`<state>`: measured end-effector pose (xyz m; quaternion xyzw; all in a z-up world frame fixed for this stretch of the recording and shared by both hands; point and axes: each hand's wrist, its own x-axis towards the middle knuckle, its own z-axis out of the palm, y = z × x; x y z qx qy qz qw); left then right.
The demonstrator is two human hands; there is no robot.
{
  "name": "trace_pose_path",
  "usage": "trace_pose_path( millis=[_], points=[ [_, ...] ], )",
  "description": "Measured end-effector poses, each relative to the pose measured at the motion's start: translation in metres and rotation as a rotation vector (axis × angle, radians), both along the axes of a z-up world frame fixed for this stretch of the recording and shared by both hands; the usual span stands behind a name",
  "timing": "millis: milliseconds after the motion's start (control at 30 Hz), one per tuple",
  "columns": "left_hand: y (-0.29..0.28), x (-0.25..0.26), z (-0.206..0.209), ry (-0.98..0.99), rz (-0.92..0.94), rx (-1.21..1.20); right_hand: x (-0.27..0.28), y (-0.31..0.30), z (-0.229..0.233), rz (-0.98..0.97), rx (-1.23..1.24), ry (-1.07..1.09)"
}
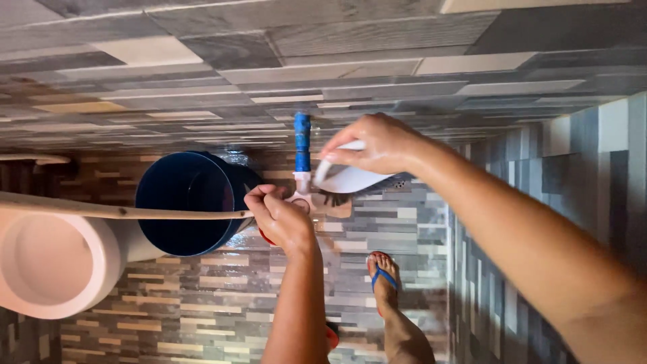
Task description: Cleaning a bathroom, including scrubbing the toilet and walls using water and a brush.
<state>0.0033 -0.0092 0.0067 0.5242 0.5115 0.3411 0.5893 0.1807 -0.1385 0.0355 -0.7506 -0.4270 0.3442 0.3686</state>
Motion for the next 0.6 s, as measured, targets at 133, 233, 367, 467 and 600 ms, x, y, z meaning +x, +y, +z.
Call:
trace_pose_path(
  millis=[133, 233, 367, 467, 600],
  points=[
    [-0.002, -0.001, -0.003, 0.051, 0.006, 0.021, -0.018, 0.016, 0.020, -0.085, -0.056, -0.049],
    [-0.002, -0.006, -0.004, 0.115, -0.018, 0.140, -0.011, 0.005, 0.006, -0.011, 0.057, 0.013],
    [-0.002, -0.004, -0.004, 0.143, -0.033, 0.191, -0.014, 0.011, 0.008, -0.045, -0.061, 0.024],
    [-0.002, -0.001, -0.006, 0.132, -0.025, 0.171, -0.017, 0.015, 0.001, -0.042, 0.042, 0.033],
    [-0.004, -0.001, 0.005, 0.146, 0.006, 0.086, -0.004, -0.001, 0.013, -0.045, -0.177, 0.016]
  ],
)
